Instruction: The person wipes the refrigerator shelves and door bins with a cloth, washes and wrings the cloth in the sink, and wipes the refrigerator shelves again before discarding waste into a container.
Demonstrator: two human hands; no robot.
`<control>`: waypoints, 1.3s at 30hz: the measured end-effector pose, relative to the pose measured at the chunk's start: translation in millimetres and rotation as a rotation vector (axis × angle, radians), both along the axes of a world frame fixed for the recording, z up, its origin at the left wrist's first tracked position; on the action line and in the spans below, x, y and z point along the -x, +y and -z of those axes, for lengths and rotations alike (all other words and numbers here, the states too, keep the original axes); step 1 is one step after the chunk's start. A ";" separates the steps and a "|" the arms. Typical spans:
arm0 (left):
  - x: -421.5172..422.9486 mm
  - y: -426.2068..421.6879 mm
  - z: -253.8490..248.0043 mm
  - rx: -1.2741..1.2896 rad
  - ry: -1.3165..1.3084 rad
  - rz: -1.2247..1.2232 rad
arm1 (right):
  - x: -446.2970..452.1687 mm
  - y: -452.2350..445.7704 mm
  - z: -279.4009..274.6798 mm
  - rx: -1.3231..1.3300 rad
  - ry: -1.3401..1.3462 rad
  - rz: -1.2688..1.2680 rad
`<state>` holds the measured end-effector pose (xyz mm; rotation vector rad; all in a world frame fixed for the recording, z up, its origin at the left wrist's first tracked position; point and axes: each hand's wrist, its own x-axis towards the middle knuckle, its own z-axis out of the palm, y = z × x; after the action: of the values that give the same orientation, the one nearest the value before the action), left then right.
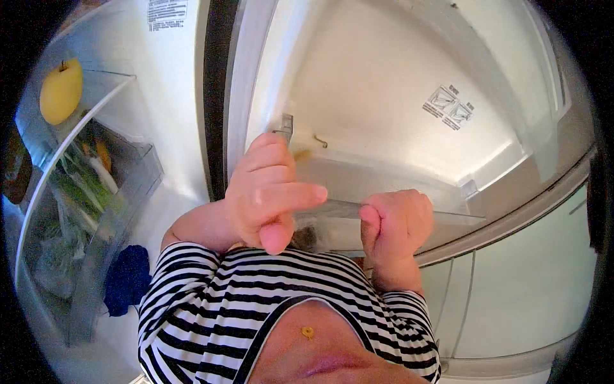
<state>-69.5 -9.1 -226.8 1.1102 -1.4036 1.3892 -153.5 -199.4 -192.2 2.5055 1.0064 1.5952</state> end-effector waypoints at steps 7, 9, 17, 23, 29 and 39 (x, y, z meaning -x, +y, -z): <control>8.3 -9.4 6.2 0.185 0.176 0.117 | -2.2 3.2 -1.6 -0.084 -0.036 -0.077; 8.9 -2.8 6.8 0.070 0.107 0.071 | 4.2 -3.2 6.2 -0.066 -0.028 -0.049; 4.7 -1.9 7.5 0.028 0.126 0.045 | -2.9 -4.1 4.0 -0.061 -0.059 -0.045; 6.5 -2.9 2.6 0.080 0.136 0.090 | -6.3 -5.1 -4.5 0.008 -0.094 -0.059; -3.0 -5.3 4.5 0.041 -0.008 0.086 | 1.8 -6.3 5.2 -0.060 -0.035 -0.071; 4.1 0.1 5.1 0.098 0.109 0.301 | 19.7 -32.5 17.2 0.052 -0.249 -0.174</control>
<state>-73.7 -9.0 -231.9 0.8577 -1.3463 1.1515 -173.2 -231.9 -209.4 2.1677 1.2387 1.8424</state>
